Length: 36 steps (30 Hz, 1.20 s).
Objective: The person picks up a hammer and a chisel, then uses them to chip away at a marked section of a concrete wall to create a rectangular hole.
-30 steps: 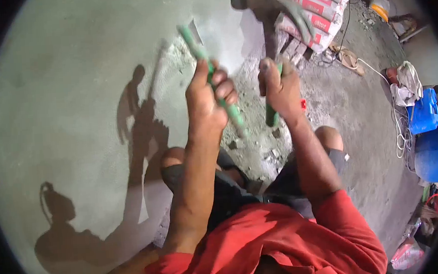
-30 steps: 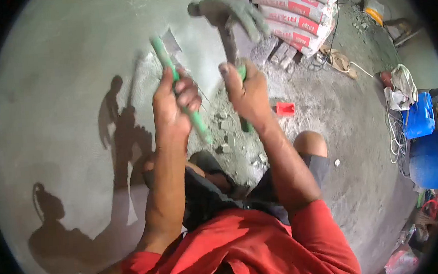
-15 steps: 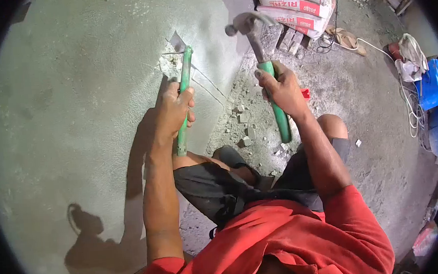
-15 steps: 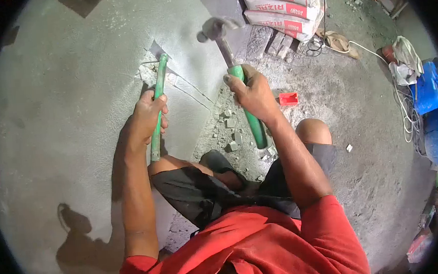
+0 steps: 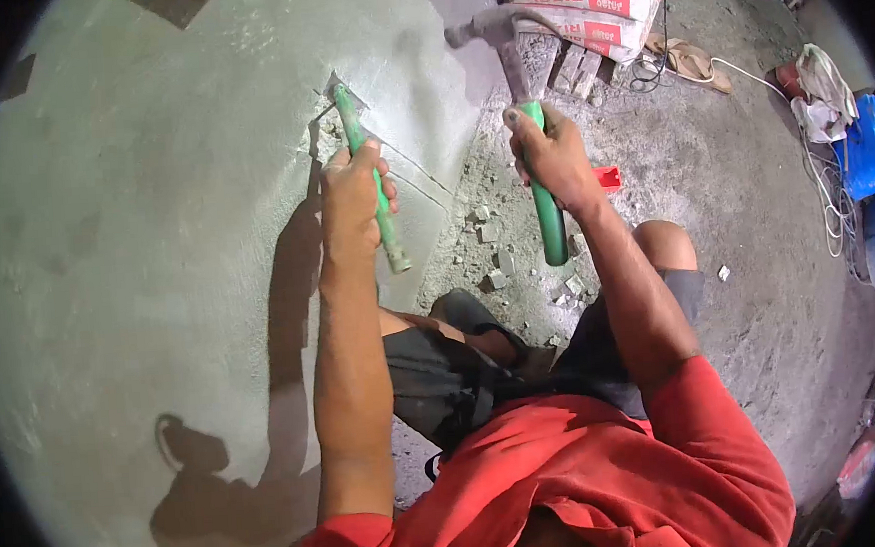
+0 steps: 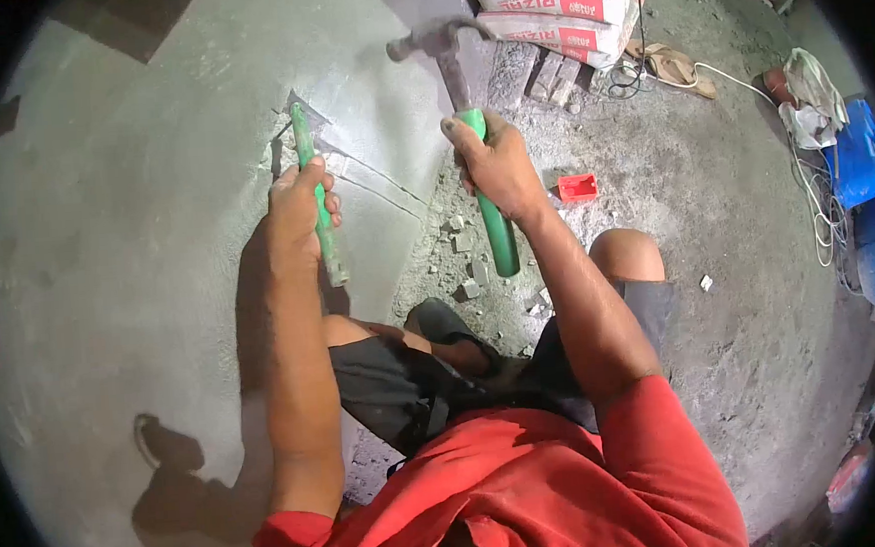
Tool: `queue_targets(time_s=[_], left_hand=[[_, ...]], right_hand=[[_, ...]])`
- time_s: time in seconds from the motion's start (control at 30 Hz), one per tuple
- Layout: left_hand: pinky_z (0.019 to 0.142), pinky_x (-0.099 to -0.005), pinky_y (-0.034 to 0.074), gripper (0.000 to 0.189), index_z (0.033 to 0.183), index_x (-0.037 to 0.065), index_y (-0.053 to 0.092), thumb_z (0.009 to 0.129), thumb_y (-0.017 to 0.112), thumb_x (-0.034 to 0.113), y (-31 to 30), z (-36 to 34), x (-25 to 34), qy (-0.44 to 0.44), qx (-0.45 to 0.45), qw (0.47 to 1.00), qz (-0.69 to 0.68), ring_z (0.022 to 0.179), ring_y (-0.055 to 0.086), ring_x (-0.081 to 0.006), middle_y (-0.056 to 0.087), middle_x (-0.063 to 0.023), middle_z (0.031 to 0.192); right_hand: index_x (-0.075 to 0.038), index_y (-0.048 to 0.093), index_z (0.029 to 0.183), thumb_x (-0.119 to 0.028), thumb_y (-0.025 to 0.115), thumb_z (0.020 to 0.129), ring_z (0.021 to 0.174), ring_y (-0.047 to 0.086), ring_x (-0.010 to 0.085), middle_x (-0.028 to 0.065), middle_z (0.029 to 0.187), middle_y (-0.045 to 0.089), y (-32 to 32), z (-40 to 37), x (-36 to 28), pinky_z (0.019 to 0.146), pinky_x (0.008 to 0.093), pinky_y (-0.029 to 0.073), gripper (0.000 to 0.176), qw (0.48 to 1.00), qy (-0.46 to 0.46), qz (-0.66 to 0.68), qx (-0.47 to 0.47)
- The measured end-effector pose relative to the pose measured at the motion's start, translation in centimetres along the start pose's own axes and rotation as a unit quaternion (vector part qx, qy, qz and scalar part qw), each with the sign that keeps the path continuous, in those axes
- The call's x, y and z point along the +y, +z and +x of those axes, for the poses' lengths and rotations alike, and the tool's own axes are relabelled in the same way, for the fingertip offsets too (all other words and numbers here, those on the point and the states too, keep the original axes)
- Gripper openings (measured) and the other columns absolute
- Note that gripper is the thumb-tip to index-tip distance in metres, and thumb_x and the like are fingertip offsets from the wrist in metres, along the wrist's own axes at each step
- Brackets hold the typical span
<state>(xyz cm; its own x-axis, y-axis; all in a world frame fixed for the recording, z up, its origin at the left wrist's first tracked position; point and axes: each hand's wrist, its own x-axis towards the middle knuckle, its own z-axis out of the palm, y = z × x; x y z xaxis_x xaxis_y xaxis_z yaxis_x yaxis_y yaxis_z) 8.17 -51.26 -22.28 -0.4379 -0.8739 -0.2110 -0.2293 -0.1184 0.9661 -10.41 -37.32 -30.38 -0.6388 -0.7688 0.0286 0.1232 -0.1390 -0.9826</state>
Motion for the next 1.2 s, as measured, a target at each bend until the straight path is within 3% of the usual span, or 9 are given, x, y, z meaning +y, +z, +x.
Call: queue_targets(time_s=[0.4,0.53,0.67,0.77,0.9,0.97,1.0,1.07,1.2], left_hand=[[0.042,-0.0332,0.041,0.014,0.094,0.0,0.053,0.093,0.058,0.014,3.4,1.5,-0.4,0.008,0.078,0.997,-0.016,0.052,0.051,-0.0153,0.052,-0.0064,0.077],[0.042,-0.0346,0.041,0.013,0.09,-0.002,0.051,0.091,0.055,0.011,3.7,2.4,0.5,0.006,0.076,0.996,-0.046,0.053,0.051,-0.0162,0.05,-0.0083,0.075],[0.042,-0.0353,0.041,0.013,0.089,-0.001,0.05,0.091,0.055,0.01,4.0,2.7,1.0,0.0,0.084,0.993,-0.086,0.053,0.052,-0.0166,0.05,-0.0089,0.075],[0.045,-0.0335,0.041,0.013,0.094,0.002,0.054,0.094,0.059,0.014,4.5,2.8,1.0,-0.007,0.096,0.991,-0.098,0.054,0.051,-0.0163,0.051,-0.0057,0.076],[0.045,-0.0339,0.041,0.014,0.094,0.002,0.054,0.095,0.059,0.015,5.2,2.6,1.5,-0.008,0.105,0.99,-0.092,0.054,0.051,-0.0163,0.051,-0.006,0.077],[0.044,-0.0342,0.04,0.014,0.094,0.002,0.053,0.094,0.059,0.014,4.8,3.2,1.1,0.0,0.109,0.989,-0.103,0.054,0.051,-0.0164,0.051,-0.0064,0.078],[0.044,-0.0342,0.04,0.014,0.094,0.002,0.053,0.094,0.059,0.014,4.8,3.2,1.2,0.002,0.108,0.988,-0.11,0.054,0.051,-0.0164,0.051,-0.0064,0.078],[0.044,-0.0342,0.041,0.014,0.094,0.002,0.053,0.094,0.059,0.014,4.0,2.5,0.9,0.01,0.078,0.993,-0.084,0.054,0.052,-0.0164,0.051,-0.0062,0.078],[0.043,-0.0349,0.043,0.013,0.095,0.001,0.054,0.093,0.06,0.013,4.4,2.2,0.5,-0.004,0.095,0.993,-0.064,0.054,0.053,-0.0168,0.051,-0.0053,0.077]], right_hand=[[0.001,0.058,0.089,-0.016,0.066,0.085,0.049,0.056,0.0133,0.0047,0.064,0.057,6.3,4.9,0.7,0.045,0.0306,0.046,0.02,0.995,0.054,0.081,0.03],[0.003,0.058,0.096,-0.018,0.065,0.085,0.05,0.058,0.0162,0.0064,0.066,0.058,8.8,5.1,4.0,0.046,0.0323,0.047,0.025,0.99,0.067,-0.006,-0.125],[0.0,0.058,0.086,-0.014,0.064,0.086,0.047,0.052,0.0114,0.0023,0.064,0.054,8.1,5.3,4.9,0.043,0.03,0.043,0.015,0.994,0.078,0.048,-0.057],[-0.002,0.053,0.076,-0.014,0.062,0.085,0.044,0.054,0.0156,0.0059,0.059,0.055,9.2,6.7,3.1,0.043,0.0336,0.046,0.018,0.959,0.061,0.248,0.123],[0.003,0.059,0.086,-0.015,0.063,0.084,0.054,0.063,0.0217,0.015,0.067,0.063,8.6,6.3,4.7,0.051,0.0373,0.051,0.018,0.988,0.038,-0.098,-0.115],[0.003,0.061,0.095,-0.016,0.064,0.083,0.063,0.067,0.024,0.0189,0.076,0.066,8.5,6.1,7.6,0.058,0.0386,0.053,0.022,0.907,-0.174,-0.326,-0.202],[0.003,0.061,0.095,-0.016,0.064,0.083,0.063,0.067,0.024,0.0189,0.076,0.066,8.4,5.7,7.2,0.058,0.0386,0.053,0.022,0.904,-0.177,-0.331,-0.204],[0.003,0.061,0.096,-0.018,0.068,0.084,0.064,0.067,0.0224,0.0174,0.078,0.067,8.8,3.9,6.1,0.059,0.0375,0.054,0.026,0.98,0.025,-0.164,-0.111],[0.003,0.058,0.086,-0.016,0.066,0.085,0.047,0.056,0.0157,0.006,0.062,0.058,7.0,6.3,3.5,0.043,0.0324,0.045,0.02,0.998,0.048,0.033,0.024]])
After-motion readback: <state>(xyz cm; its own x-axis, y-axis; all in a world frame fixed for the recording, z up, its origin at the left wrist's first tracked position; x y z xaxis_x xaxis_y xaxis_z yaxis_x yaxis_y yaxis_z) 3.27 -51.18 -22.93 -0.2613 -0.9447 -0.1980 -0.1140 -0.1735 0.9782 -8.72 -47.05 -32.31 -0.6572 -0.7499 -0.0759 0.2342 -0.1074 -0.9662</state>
